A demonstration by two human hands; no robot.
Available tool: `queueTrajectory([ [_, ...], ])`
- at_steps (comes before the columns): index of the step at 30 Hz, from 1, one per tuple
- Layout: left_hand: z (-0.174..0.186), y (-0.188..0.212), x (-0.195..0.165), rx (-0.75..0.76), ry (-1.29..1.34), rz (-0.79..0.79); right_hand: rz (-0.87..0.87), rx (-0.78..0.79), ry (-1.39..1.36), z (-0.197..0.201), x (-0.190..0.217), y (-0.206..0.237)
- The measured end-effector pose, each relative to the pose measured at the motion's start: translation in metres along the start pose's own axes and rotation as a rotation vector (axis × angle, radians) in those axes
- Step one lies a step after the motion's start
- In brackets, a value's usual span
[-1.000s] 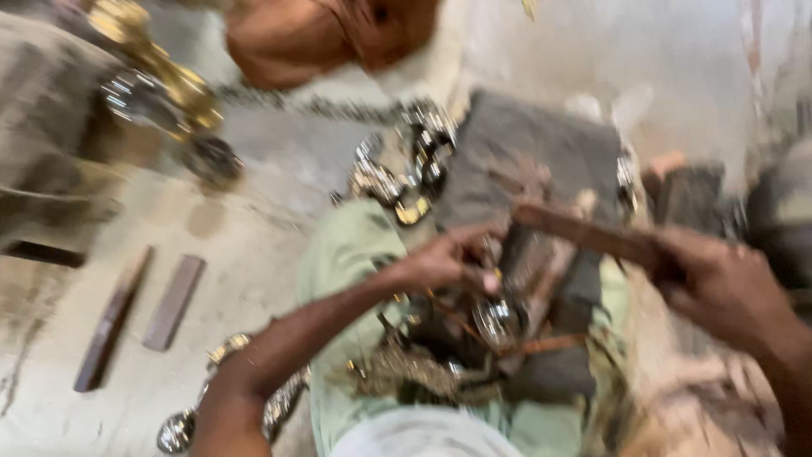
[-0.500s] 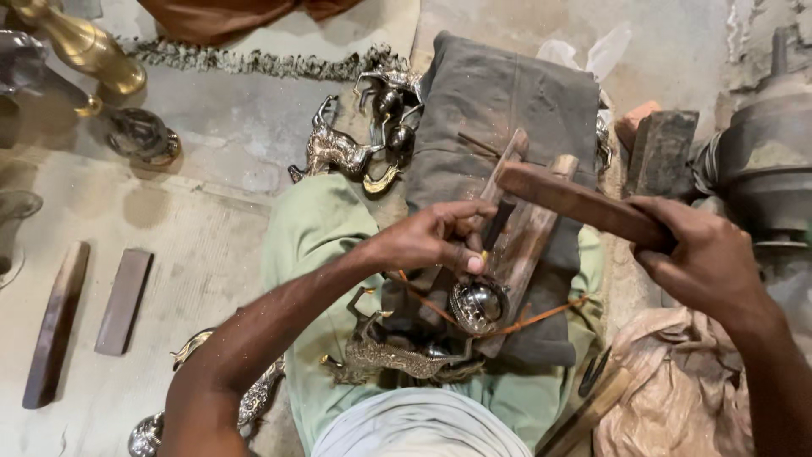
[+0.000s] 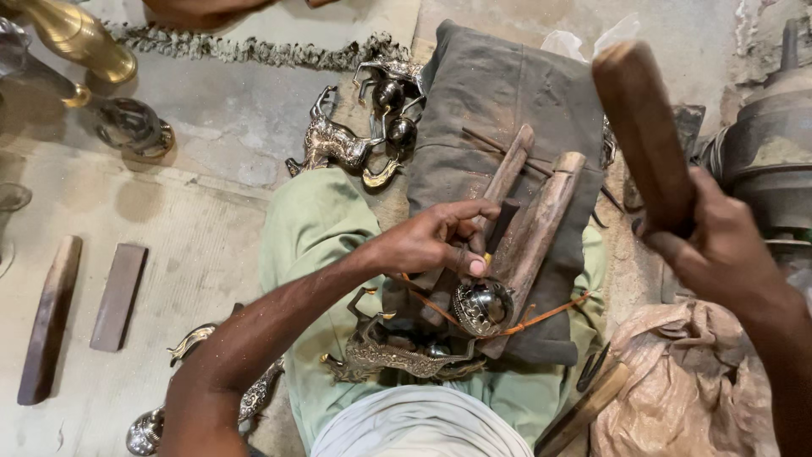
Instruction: The person sits on the floor holding a small silver metal figurine against a padded lap board and uses a punch and wooden mallet to repeatedly strike and shape the figurine's surface, repositioning the piece and punch between strikes to work different areas of the ornament.
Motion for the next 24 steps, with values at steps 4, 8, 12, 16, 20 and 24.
queueTrajectory([
  [4, 0.002, -0.001, 0.0, -0.011, -0.032, 0.084, 0.15, -0.158, 0.288, 0.011, 0.01, 0.007],
  [8, 0.001, -0.008, -0.002, 0.148, 0.026, 0.04, 0.26, -0.312, 0.144, 0.011, 0.008, 0.017],
  [12, 0.005, -0.014, -0.002, 0.235, -0.155, 0.02, 0.238, -0.388, 0.265, 0.001, 0.004, 0.027],
  [16, 0.005, -0.019, -0.001, 0.255, -0.235, 0.039, 0.017, -0.389, -0.139, -0.005, -0.003, 0.036],
  [20, 0.003, -0.021, -0.003, 0.336, -0.246, 0.021, 0.018, -0.38, -0.589, -0.01, -0.01, 0.04],
  [24, 0.001, -0.02, -0.007, 0.385, -0.326, -0.062, 0.312, -0.556, 0.156, -0.007, -0.014, 0.04],
])
Point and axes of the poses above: each hand's wrist, its own y-axis away from the middle knuckle, its own z-axis out of the back of the hand, x = y × z, the point moved 4 cm from there along -y, towards the middle knuckle, and after that the axes turned 13 degrees about y, right-handed, at the moved point
